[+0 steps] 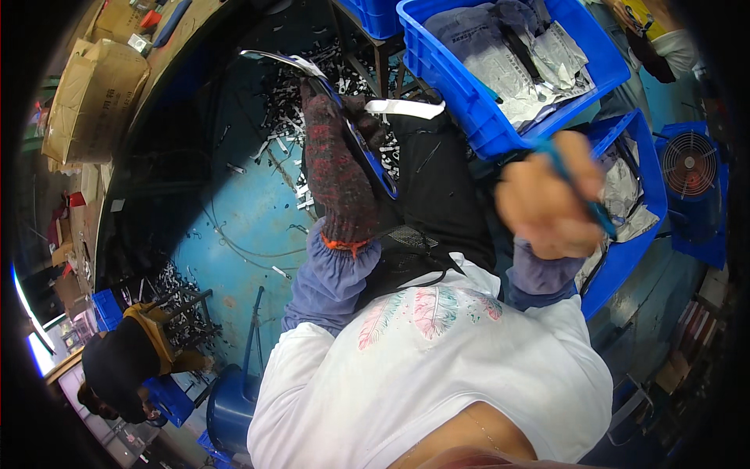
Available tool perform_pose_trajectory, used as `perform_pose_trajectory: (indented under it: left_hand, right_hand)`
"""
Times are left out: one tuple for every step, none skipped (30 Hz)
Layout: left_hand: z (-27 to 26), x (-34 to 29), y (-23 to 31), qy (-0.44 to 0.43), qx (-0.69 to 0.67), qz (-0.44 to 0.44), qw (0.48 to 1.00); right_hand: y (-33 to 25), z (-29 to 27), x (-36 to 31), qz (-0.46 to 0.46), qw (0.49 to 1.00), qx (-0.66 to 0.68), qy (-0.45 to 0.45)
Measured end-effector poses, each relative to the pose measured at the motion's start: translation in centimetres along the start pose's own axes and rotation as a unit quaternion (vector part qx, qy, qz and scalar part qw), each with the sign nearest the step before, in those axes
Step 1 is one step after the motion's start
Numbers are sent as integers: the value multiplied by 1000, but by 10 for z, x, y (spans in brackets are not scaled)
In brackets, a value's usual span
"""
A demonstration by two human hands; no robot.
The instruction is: The person deburrs and cleans metal components using a deburring tool, then places them into blue plastic bins padded with newspaper.
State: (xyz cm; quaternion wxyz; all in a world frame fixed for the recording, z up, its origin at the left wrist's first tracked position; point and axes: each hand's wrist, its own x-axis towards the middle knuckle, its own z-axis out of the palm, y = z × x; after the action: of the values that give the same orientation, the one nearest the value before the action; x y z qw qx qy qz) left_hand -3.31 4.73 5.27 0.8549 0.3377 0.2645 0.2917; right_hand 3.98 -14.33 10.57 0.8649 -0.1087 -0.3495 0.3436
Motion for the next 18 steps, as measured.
perform_pose_trajectory:
  left_hand:
    - [2, 1, 1, 0, 0, -2, 1000]
    - [6, 1, 3, -31, -25, -14, 999]
    - [8, 1, 4, -62, -50, -25, 997]
    - [7, 0, 3, -62, -48, -23, 997]
    - [5, -1, 1, -95, -46, -62, 993]
    - [5, -3, -1, -127, -44, -101, 986]
    - [6, -5, 0, -133, -44, -100, 985]
    - [6, -9, -1, -152, -53, -143, 977]
    - [6, -12, -2, -170, -61, -186, 966]
    - [6, -14, 0, -184, 0, -167, 969]
    - [10, -19, 1, -185, 0, -167, 968]
    - [17, -25, 3, -145, 7, -192, 971]
    - [23, -29, 7, -105, 15, -215, 971]
    - [25, -31, 10, -89, 43, -238, 966]
    - [16, -31, 12, -173, 66, -248, 951]
    - [13, -34, 15, -175, 114, -230, 951]
    - [10, -34, 13, -178, 160, -213, 947]
    - [5, -31, 9, -186, 160, -216, 945]
  right_hand:
    - [-8, 1, 1, -52, 996, 66, -39]
    - [-11, -1, 1, -52, 996, 64, -38]
    - [-14, -4, 3, -90, 992, -56, 61]
    - [-15, -10, 6, -128, 965, -170, 157]
    - [-11, -25, 10, -104, 887, -399, 210]
    - [-1, -34, 11, -99, 809, -535, 221]
    - [4, -47, 11, -109, 702, -696, 102]
    - [15, -43, 13, -106, 691, -711, 71]
    - [18, -45, 16, -97, 644, -759, 25]
    - [25, -44, 22, -117, 609, -784, -15]
    - [26, -40, 25, -91, 603, -793, -16]
    - [26, -49, 26, -112, 591, -798, -39]
    - [26, -58, 30, -136, 580, -801, -62]
    - [24, -57, 33, -145, 600, -786, -38]
    - [20, -62, 36, -149, 600, -785, -37]
    - [11, -72, 42, -177, 545, -819, 12]
    - [1, -85, 48, -202, 484, -849, 63]
    - [-14, -103, 54, -209, 437, -868, 107]
